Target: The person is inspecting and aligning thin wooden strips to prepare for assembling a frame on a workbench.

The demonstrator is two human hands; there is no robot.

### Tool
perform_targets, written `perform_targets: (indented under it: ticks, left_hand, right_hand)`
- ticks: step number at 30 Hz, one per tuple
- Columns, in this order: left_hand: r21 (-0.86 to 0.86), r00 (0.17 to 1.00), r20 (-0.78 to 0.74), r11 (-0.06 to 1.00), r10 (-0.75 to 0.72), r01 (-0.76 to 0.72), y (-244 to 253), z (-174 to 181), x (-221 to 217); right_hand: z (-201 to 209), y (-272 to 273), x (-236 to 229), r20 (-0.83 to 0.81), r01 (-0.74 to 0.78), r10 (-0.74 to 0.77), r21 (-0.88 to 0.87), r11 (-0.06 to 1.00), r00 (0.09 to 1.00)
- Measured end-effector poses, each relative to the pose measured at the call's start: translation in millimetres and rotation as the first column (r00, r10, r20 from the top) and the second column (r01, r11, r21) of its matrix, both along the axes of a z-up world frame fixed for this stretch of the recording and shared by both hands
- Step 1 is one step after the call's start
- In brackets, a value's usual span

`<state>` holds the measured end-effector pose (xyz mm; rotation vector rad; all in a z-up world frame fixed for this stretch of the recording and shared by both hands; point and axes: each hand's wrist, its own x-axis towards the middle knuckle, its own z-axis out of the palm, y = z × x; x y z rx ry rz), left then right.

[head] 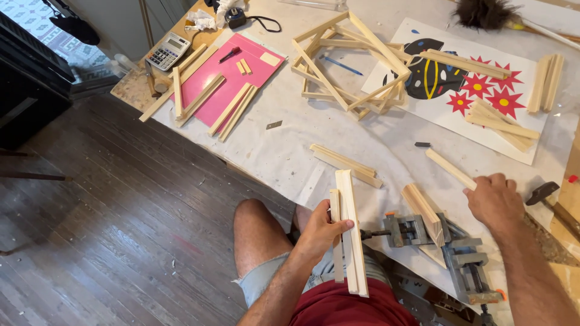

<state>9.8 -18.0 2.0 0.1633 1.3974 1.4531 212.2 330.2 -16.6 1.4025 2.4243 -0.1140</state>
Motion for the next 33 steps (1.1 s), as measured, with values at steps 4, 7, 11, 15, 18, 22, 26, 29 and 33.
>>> perform_targets:
  ticks: [4,7,11,15,18,22,26,29,33]
  left_hand:
    - [0.009,0.999,-0.035,1.000,0.030,-0.030,7,-8,2]
    - [0.060,0.996,0.006,0.994,0.092,-0.092,16,-7,5]
    - [-0.035,0.982,-0.052,0.982,0.182,-0.184,29,10,12]
    - [-0.037,0.949,-0.168,0.960,0.268,-0.278,33,5,18]
    - [-0.071,0.939,-0.224,0.956,0.262,-0.284,31,11,19]
    - [-0.121,0.924,-0.326,0.961,0.198,-0.248,28,10,22]
    - [-0.057,0.938,-0.265,0.968,0.221,-0.244,27,13,21]
    - [-0.013,0.930,-0.297,0.973,0.217,-0.231,26,7,20]
    - [-0.046,0.924,-0.345,0.981,0.163,-0.190,26,5,19]
  right_hand:
    - [14,-33,-9,-0.277,-0.081,0.126,0.169,0.982,0.952]
    - [97,-133,-52,-0.407,0.126,-0.381,-0.529,0.839,0.830]
    - [77,-189,-61,-0.252,0.054,-0.335,-0.722,0.690,0.908]
    - [47,-213,-57,-0.366,-0.103,-0.254,-0.725,0.681,0.895]
    - [56,-226,-64,-0.394,-0.071,-0.327,-0.724,0.686,0.859]
    - [55,-229,-65,-0.375,-0.071,-0.248,-0.662,0.746,0.893]
    - [30,-223,-54,-0.454,-0.147,-0.228,-0.653,0.743,0.862]
    - [16,-221,-50,-0.490,-0.178,-0.245,-0.666,0.724,0.837]
    - [15,-221,-50,-0.508,-0.192,-0.236,-0.653,0.733,0.828]
